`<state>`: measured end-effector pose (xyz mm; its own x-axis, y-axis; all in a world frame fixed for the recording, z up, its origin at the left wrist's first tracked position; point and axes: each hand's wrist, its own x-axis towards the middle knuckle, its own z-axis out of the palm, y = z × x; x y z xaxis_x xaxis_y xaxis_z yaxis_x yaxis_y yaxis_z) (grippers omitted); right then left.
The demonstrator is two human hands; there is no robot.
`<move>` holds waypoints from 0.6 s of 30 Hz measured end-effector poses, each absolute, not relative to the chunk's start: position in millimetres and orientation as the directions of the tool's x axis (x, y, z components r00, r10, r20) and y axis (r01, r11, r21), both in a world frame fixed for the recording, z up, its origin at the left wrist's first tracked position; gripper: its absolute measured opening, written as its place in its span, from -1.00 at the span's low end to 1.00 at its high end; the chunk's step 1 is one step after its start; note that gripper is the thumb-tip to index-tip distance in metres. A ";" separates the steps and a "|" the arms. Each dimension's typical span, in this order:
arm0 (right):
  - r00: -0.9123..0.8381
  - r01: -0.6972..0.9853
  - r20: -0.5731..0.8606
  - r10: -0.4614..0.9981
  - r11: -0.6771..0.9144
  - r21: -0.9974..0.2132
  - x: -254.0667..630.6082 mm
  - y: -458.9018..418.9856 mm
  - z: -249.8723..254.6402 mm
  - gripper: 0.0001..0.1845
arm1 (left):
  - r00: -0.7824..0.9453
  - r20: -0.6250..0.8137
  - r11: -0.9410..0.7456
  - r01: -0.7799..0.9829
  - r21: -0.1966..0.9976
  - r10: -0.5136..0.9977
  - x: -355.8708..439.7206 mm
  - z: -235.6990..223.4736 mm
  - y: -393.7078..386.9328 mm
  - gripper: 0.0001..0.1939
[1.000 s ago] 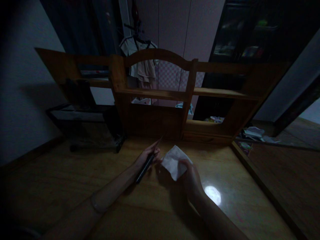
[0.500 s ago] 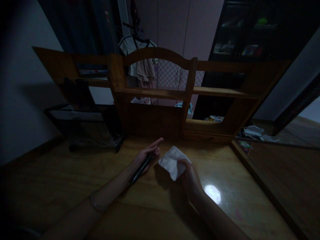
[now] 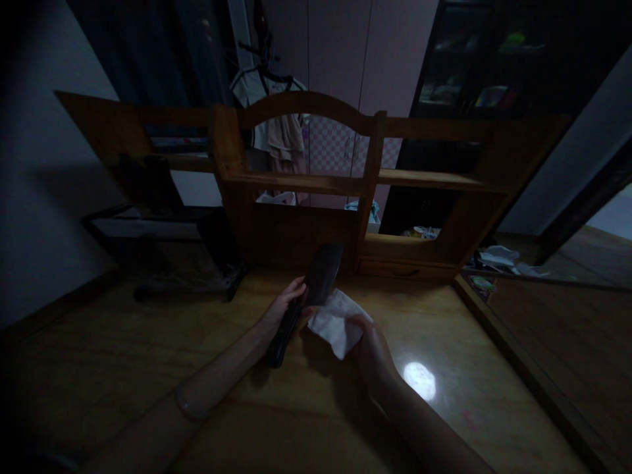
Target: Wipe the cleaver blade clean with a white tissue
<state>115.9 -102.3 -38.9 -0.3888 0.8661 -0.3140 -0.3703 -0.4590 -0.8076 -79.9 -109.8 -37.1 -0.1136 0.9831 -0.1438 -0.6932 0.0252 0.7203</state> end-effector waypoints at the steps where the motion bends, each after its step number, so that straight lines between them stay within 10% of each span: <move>1: -0.397 -0.365 -0.314 0.862 -0.462 -0.808 115.3 -102.7 -38.6 -0.62 | -0.116 -0.134 0.018 -0.687 0.727 0.984 -79.1 -37.0 -110.9 -0.58; 18: -0.340 -0.390 -0.280 0.898 -0.406 -0.827 116.3 -96.7 -46.7 -0.58 | -0.148 -0.077 -0.048 -0.694 0.718 0.986 -74.9 -49.4 -110.8 -0.73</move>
<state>116.3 -96.7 -46.7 -0.3400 0.8977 -0.2803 -0.3895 -0.4057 -0.8268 -74.9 -110.8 -49.4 -0.1479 0.9860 -0.0766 -0.6943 -0.0484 0.7181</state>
